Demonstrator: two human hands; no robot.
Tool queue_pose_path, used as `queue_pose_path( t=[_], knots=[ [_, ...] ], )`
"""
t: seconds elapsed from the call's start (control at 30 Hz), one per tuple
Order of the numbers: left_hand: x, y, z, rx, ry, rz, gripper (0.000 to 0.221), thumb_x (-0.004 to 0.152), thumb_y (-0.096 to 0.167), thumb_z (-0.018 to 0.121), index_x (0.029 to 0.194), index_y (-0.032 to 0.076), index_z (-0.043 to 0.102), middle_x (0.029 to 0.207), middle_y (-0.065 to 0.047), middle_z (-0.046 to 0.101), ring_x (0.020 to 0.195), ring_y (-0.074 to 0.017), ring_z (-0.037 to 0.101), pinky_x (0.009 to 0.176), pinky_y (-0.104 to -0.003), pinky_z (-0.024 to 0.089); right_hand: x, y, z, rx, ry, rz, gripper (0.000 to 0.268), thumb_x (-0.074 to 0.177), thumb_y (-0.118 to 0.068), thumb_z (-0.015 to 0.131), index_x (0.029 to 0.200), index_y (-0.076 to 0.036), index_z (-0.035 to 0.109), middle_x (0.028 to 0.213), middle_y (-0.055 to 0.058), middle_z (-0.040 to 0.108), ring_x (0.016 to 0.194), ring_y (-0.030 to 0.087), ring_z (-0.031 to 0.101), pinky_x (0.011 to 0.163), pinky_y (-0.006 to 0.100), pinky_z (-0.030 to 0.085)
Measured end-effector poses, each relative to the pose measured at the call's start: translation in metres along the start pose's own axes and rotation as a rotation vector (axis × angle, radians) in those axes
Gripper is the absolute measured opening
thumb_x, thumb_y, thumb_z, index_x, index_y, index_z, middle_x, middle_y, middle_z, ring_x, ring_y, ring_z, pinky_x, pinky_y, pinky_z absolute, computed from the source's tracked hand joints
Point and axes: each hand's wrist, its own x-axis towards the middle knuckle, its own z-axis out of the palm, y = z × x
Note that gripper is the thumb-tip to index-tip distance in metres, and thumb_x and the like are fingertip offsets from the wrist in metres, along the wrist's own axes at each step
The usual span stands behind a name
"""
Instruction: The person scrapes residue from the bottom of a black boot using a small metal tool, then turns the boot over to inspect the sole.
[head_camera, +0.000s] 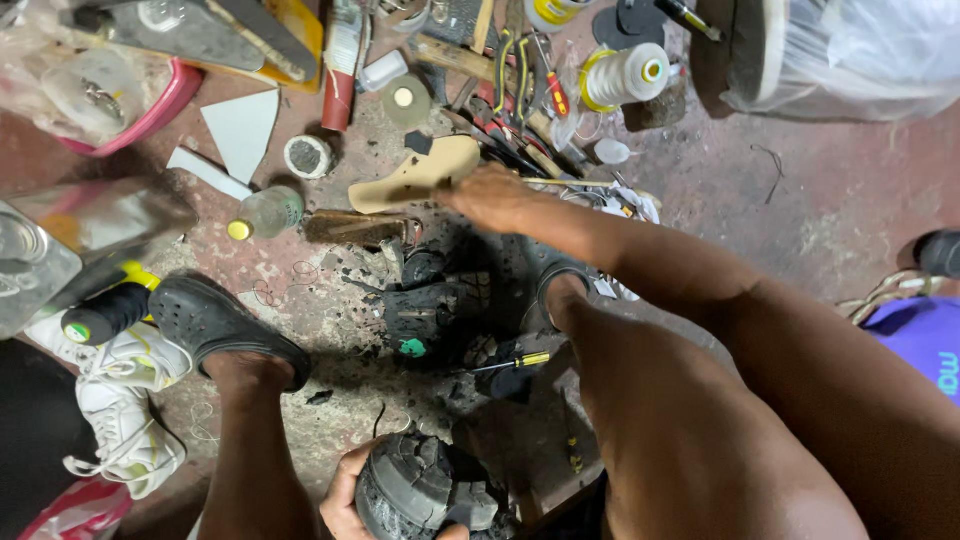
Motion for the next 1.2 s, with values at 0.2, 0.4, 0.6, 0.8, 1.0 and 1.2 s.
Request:
queue_pose_path(
  t=[0.2, 0.4, 0.6, 0.8, 1.0, 1.2],
  knots=[
    [0.015, -0.002, -0.002, 0.006, 0.015, 0.009, 0.082, 0.078, 0.034, 0.08, 0.137, -0.004, 0.039, 0.111, -0.016, 0.066, 0.094, -0.0214, 0.07, 0.09, -0.035, 0.057, 0.024, 0.025, -0.002, 0.033, 0.133, 0.132, 0.078, 0.085, -0.003, 0.062, 0.157, -0.012, 0.034, 0.109, 0.02, 0.072, 0.1, 0.037, 0.07, 0.088, 0.051, 0.053],
    [0.015, -0.003, -0.004, 0.009, 0.015, 0.006, 0.082, 0.077, 0.032, 0.08, 0.137, -0.004, 0.039, 0.112, -0.016, 0.066, 0.095, -0.0212, 0.07, 0.091, -0.035, 0.057, 0.034, 0.038, 0.012, 0.171, 0.203, 0.222, 0.074, 0.086, -0.019, 0.07, 0.151, -0.007, 0.036, 0.11, 0.024, 0.07, 0.105, 0.042, 0.068, 0.089, 0.053, 0.051],
    [0.014, -0.006, -0.01, 0.014, 0.017, -0.002, 0.081, 0.075, 0.029, 0.08, 0.138, -0.003, 0.04, 0.113, -0.015, 0.065, 0.096, -0.021, 0.069, 0.092, -0.035, 0.056, -0.008, 0.023, 0.004, 0.238, 0.31, 0.16, 0.043, 0.095, -0.024, 0.067, 0.132, -0.007, 0.055, 0.1, 0.023, 0.074, 0.095, 0.042, 0.071, 0.084, 0.056, 0.052],
    [0.01, -0.012, -0.013, 0.009, 0.037, -0.01, 0.081, 0.074, 0.027, 0.08, 0.138, -0.003, 0.04, 0.114, -0.015, 0.065, 0.098, -0.0209, 0.069, 0.093, -0.035, 0.056, -0.058, 0.02, 0.038, 0.155, 0.604, 0.033, 0.019, 0.098, -0.023, 0.066, 0.11, -0.009, 0.066, 0.108, 0.015, 0.064, 0.074, 0.036, 0.069, 0.065, 0.052, 0.053],
    [0.013, -0.017, -0.01, 0.005, 0.027, -0.008, 0.081, 0.073, 0.024, 0.079, 0.138, -0.002, 0.04, 0.115, -0.014, 0.064, 0.099, -0.0207, 0.068, 0.094, -0.034, 0.056, -0.066, 0.029, 0.071, 0.144, 0.753, 0.003, 0.018, 0.095, -0.025, 0.067, 0.103, -0.009, 0.064, 0.114, 0.011, 0.062, 0.073, 0.034, 0.069, 0.06, 0.048, 0.053],
    [0.02, -0.017, -0.005, 0.003, 0.026, 0.008, 0.081, 0.071, 0.022, 0.079, 0.138, -0.002, 0.041, 0.116, -0.014, 0.064, 0.1, -0.0205, 0.068, 0.094, -0.034, 0.055, -0.052, 0.038, 0.07, 0.182, 0.661, 0.065, 0.019, 0.097, -0.027, 0.07, 0.103, -0.01, 0.066, 0.109, 0.008, 0.065, 0.081, 0.036, 0.07, 0.065, 0.051, 0.053]
  ],
)
